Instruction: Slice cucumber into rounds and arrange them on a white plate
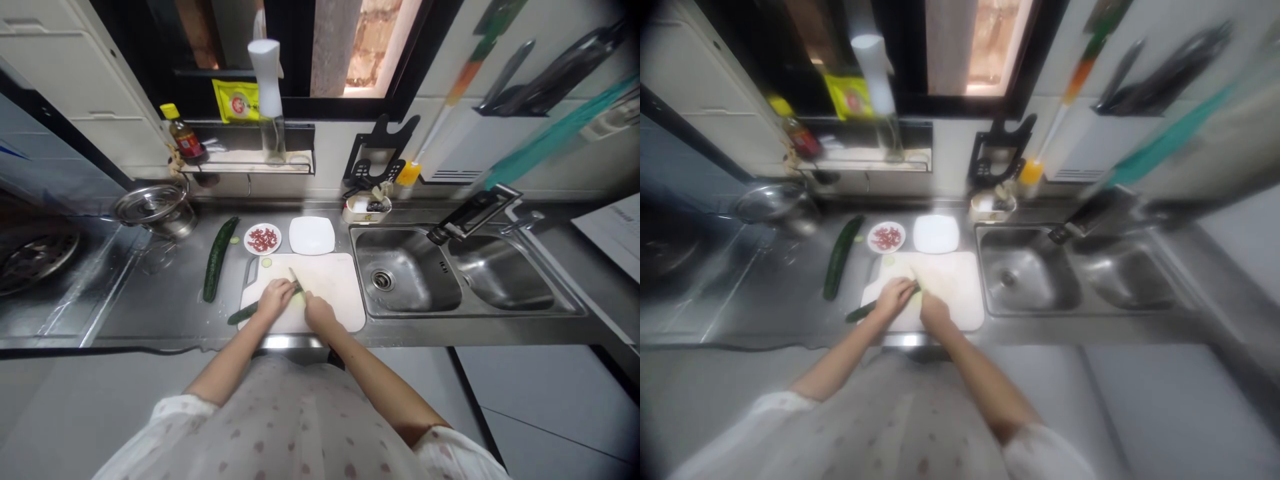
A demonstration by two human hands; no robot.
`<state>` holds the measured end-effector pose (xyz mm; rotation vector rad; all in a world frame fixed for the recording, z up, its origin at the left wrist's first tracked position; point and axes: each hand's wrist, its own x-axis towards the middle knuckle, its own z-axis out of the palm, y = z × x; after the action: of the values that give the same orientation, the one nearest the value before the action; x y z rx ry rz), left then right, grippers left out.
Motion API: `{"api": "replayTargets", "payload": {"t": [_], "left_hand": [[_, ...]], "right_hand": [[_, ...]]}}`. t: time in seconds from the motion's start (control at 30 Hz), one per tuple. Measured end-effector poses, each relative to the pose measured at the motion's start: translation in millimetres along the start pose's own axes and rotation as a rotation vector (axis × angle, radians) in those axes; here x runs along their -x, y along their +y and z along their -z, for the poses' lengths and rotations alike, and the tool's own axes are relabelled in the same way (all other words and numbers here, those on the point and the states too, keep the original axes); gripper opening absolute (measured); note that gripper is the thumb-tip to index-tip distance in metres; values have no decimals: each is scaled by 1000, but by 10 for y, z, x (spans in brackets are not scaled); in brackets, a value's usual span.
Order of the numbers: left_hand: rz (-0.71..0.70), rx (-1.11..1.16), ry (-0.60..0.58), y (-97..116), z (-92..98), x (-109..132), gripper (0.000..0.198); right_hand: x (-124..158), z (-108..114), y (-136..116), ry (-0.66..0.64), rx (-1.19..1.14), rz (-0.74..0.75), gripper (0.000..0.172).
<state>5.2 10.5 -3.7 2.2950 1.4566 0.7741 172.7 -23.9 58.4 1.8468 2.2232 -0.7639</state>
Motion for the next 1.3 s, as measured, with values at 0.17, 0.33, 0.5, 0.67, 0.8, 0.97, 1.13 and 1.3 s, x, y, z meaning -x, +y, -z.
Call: {"api": "replayTargets", "payload": {"t": [0.17,0.33,0.5,0.67,0.8,0.97,1.13,1.3], "left_hand": [[3,-3,-13,-3,14,3,24],[8,4,-12,-11,4,12,23],[17,16,-3,-26,-12,8,22],[23,23,-12,-20,-4,1,22],[35,18,-24,-23,-8,2,23],[31,17,-32,-42,-16,-3,23],[26,22,-30,-32,3,-5,23],[28,24,-31,-15,23,-2,23]], "right_hand": [[-88,56,-46,-9,-25,-8,37],[-115,86,-76,-7,-25,-14,38],[-10,21,-1,9,-5,10,37],[30,-58,59,16,20,8,35],[-53,-78,35,12,23,6,35],[-120,-33,-7,-1,5,9,35],[-176,46,-75,-3,-8,0,38],[-218,75,-112,-9,-29,-6,37]]}}
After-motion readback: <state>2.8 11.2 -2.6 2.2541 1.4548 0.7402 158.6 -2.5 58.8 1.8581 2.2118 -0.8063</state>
